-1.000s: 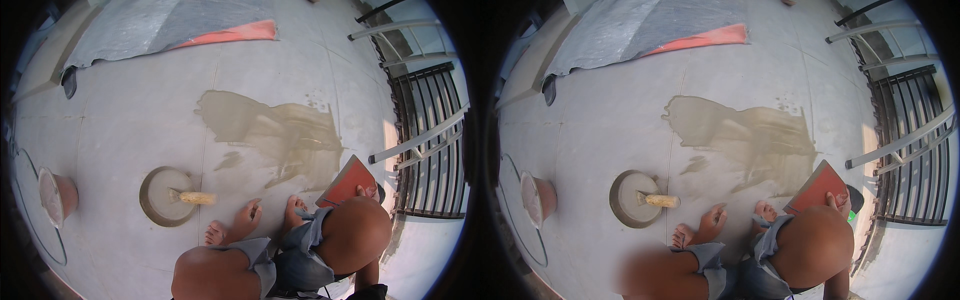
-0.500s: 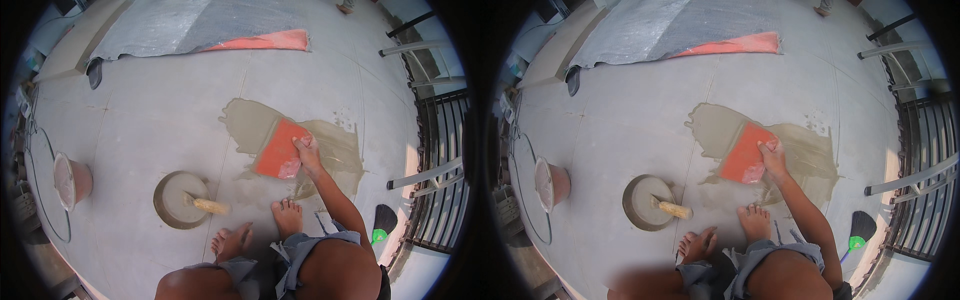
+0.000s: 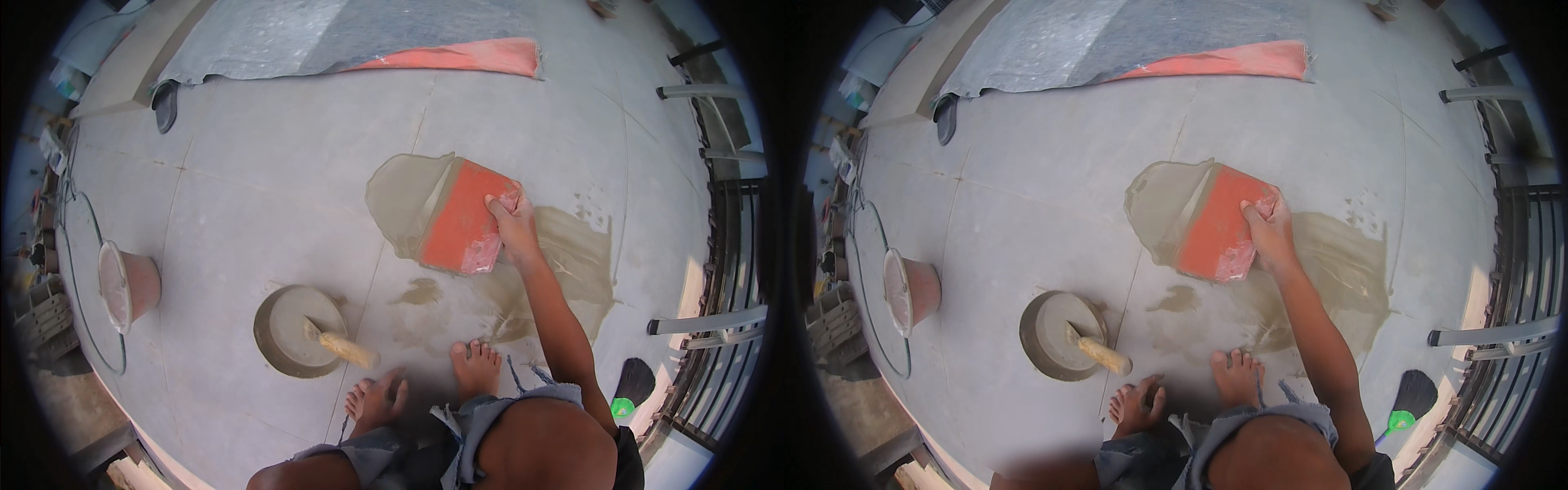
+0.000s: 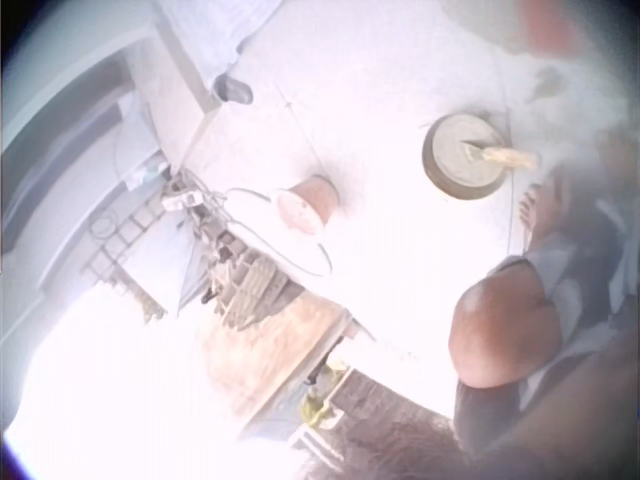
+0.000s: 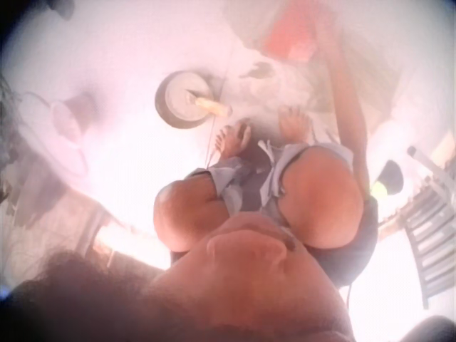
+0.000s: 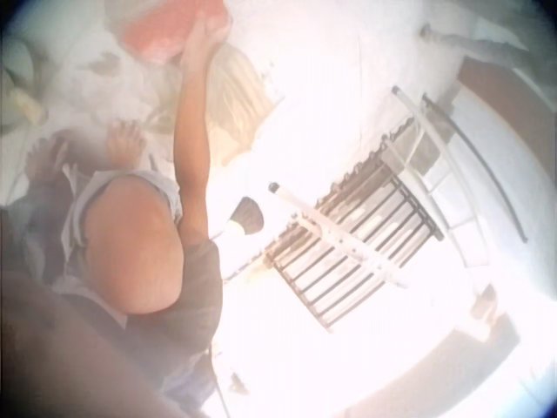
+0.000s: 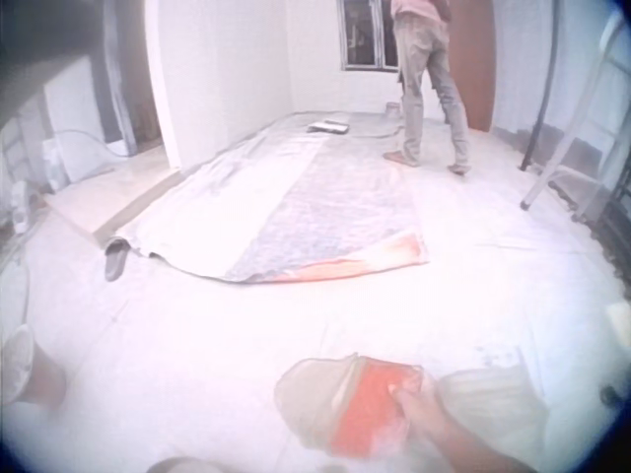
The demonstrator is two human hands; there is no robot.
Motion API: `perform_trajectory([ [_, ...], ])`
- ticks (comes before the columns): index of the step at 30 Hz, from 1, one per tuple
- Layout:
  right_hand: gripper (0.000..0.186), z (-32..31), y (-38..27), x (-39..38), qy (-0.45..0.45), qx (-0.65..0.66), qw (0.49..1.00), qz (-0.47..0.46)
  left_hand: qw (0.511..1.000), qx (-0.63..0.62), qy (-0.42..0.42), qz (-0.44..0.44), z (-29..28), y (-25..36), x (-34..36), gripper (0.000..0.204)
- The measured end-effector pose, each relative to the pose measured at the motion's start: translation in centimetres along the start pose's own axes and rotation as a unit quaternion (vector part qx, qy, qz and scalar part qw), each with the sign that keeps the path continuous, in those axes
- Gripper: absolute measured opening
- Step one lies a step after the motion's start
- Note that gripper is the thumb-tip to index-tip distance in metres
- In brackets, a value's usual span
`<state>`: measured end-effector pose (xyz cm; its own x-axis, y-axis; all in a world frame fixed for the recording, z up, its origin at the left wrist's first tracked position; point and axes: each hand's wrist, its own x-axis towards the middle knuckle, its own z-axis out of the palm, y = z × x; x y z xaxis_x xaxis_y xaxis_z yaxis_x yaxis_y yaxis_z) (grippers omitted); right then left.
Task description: The person mixes a cement-like substance in a metal bowl using a trowel, then pours it onto the tiled floor and spreads it with a red trowel. The person repeatedly scoops and spreads the mixture to cover a section of the floor.
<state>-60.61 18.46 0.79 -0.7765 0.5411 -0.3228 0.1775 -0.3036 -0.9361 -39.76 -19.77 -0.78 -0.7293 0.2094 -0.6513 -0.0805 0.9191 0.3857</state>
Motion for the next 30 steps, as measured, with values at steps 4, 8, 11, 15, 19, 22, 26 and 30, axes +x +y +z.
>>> perform_trajectory([
  [4, 0.042, 2.2, 0.5, 1.3, -0.013, 0.005, 1.0, 0.007, 0.999, 0.011, 0.028, -0.026, 0.7, -0.6, -0.1, 0.043],
  [8, 0.042, 2.9, 0.0, 5.8, -0.044, 0.011, 0.999, -0.016, 0.999, -0.027, 0.036, -0.007, 0.9, -0.6, 0.2, 0.042],
  [11, 0.042, 3.7, -2.2, 4.8, -0.043, 0.011, 0.999, -0.006, 0.999, -0.027, 0.038, -0.024, 0.1, -0.1, -0.1, 0.041],
  [15, 0.044, 3.7, -4.4, 1.7, -0.117, -0.03, 0.992, 0.018, 0.999, -0.02, 0.042, -0.019, 0.4, 0.1, 0.2, 0.041],
  [19, 0.048, 8.3, -1.7, 0.8, -0.219, -0.084, 0.97, 0.059, 0.998, -0.004, 0.069, 0.002, 2.1, -1.9, 0.6, 0.04],
  [22, 0.042, 11.4, 1.1, 1.9, -0.167, -0.176, 0.97, 0.033, 0.997, -0.01, 0.071, 0.012, 2.0, -1.7, 0.7, 0.04],
  [26, 0.046, 9.7, 0.0, 5.9, -0.178, -0.17, 0.969, 0.014, 0.996, 0.0, 0.089, 0.02, 2.5, -2.4, 0.6, 0.04],
  [30, 0.041, 5.6, -2.8, 6.9, -0.118, -0.088, 0.989, -0.01, 0.997, -0.053, 0.032, -0.039, 2.0, -1.8, 0.6, 0.046],
])
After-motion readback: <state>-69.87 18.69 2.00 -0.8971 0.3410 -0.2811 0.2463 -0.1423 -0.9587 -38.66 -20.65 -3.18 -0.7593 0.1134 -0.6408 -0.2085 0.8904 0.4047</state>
